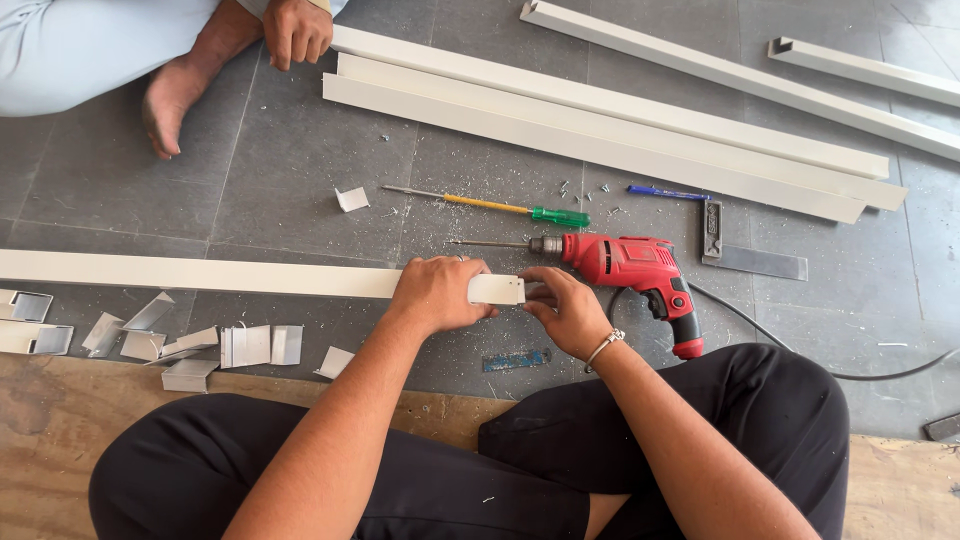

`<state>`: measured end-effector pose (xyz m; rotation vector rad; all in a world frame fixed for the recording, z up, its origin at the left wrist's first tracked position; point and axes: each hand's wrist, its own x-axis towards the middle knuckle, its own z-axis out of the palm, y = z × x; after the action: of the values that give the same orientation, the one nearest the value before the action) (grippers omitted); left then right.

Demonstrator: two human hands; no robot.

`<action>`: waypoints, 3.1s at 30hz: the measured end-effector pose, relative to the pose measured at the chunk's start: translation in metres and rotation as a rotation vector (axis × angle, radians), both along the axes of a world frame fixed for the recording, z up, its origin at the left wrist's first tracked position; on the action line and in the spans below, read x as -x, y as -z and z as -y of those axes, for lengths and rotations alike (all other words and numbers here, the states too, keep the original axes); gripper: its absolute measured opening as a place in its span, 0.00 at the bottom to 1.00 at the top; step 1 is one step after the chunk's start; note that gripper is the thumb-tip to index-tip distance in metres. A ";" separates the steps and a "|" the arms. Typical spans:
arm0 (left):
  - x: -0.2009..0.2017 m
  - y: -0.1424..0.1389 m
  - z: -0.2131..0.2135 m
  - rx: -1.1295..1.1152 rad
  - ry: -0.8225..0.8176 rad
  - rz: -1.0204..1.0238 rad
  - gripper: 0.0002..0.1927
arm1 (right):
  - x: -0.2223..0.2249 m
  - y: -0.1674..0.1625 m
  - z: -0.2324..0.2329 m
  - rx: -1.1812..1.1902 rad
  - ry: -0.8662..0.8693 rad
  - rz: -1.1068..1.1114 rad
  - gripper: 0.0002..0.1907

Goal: The person sits on the floor and assembles white molding pieces by attaching small metal brackets. They use a red power drill to drive screws into the brackets and a screwdriver to tighten them. The person also uses a pencil to mark positions on the molding before drilling.

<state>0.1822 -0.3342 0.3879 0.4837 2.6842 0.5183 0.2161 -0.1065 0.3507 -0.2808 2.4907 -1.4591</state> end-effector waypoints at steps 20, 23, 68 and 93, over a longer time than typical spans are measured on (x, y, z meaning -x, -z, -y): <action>-0.018 0.056 -0.019 0.089 0.065 -0.099 0.32 | -0.005 0.040 0.010 -0.053 0.018 0.013 0.25; -0.019 0.057 -0.019 0.061 0.067 -0.135 0.31 | -0.004 0.042 0.010 -0.083 0.020 0.004 0.24; -0.023 0.059 -0.021 0.017 0.022 -0.128 0.29 | -0.007 0.041 0.012 -0.117 0.090 0.108 0.23; -0.022 0.046 -0.023 0.123 0.071 -0.155 0.31 | 0.073 0.045 -0.176 -0.380 0.760 0.464 0.33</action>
<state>0.2041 -0.3109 0.3418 0.6036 2.8125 0.3048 0.1433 0.0700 0.3058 1.0439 2.4788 -1.0209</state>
